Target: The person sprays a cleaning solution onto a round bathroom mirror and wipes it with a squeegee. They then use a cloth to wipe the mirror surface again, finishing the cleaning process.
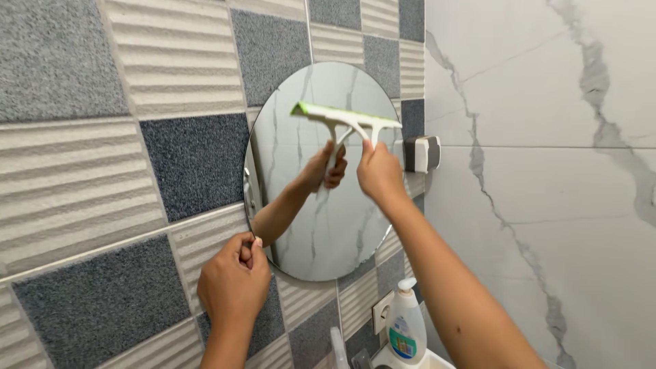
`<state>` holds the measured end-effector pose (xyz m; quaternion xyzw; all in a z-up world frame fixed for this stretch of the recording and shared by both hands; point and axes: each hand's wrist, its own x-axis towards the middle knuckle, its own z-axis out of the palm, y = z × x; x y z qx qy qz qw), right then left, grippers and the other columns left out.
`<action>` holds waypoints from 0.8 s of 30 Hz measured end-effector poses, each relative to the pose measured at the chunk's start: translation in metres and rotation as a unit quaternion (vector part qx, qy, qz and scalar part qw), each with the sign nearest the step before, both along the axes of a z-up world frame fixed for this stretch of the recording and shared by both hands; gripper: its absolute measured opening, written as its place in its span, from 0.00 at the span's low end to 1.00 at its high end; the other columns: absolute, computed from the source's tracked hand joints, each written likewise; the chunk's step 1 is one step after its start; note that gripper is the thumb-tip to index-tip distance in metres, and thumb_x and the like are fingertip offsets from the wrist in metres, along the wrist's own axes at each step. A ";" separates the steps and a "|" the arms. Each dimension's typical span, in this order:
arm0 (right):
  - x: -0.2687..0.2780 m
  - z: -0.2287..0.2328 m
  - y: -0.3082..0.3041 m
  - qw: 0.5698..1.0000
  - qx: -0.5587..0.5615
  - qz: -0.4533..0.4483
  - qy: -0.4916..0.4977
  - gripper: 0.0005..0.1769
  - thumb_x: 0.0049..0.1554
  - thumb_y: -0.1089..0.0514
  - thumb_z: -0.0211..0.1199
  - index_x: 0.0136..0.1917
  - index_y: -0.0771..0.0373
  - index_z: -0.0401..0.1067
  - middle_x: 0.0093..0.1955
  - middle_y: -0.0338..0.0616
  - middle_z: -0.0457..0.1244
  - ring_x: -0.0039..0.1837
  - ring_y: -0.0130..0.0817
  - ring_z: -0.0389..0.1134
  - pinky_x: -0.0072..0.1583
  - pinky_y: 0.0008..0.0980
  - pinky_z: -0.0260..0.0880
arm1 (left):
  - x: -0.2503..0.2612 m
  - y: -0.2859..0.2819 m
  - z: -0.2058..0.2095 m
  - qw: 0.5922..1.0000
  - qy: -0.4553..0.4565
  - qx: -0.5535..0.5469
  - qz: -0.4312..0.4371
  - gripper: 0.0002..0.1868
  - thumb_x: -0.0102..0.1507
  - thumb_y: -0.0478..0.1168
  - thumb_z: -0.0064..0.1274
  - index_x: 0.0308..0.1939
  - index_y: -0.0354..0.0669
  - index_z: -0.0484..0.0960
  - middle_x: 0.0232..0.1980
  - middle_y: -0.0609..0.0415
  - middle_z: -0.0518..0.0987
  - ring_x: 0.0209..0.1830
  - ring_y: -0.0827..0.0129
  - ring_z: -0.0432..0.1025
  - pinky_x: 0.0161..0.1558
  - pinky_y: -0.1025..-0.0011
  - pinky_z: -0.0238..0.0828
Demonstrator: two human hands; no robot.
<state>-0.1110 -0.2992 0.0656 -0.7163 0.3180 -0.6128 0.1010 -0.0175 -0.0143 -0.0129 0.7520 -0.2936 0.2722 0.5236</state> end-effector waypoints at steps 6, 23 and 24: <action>-0.010 -0.099 0.048 0.997 0.064 0.026 0.034 0.26 0.66 0.42 0.43 0.48 0.68 0.68 0.37 0.70 0.66 0.43 0.72 0.68 0.47 0.63 0.67 | 0.002 0.000 0.001 1.000 0.008 0.020 0.008 0.11 0.61 0.47 0.58 0.43 0.51 0.89 0.25 0.54 0.82 0.26 0.59 0.78 0.31 0.61 0.74; -0.050 0.041 -0.046 0.991 0.118 0.011 0.060 0.34 0.68 0.38 0.37 0.47 0.69 0.70 0.32 0.59 0.68 0.29 0.51 0.71 0.43 0.48 0.74 | 0.003 -0.002 -0.003 0.999 0.001 0.026 0.022 0.13 0.61 0.48 0.58 0.46 0.50 0.89 0.24 0.55 0.82 0.25 0.61 0.78 0.33 0.62 0.73; -0.047 0.043 -0.043 0.991 0.118 0.010 0.062 0.34 0.68 0.38 0.37 0.47 0.69 0.70 0.31 0.58 0.68 0.27 0.48 0.70 0.40 0.47 0.74 | 0.003 -0.003 -0.003 0.999 0.003 0.028 0.021 0.13 0.61 0.48 0.58 0.45 0.49 0.89 0.23 0.55 0.82 0.25 0.61 0.77 0.33 0.62 0.73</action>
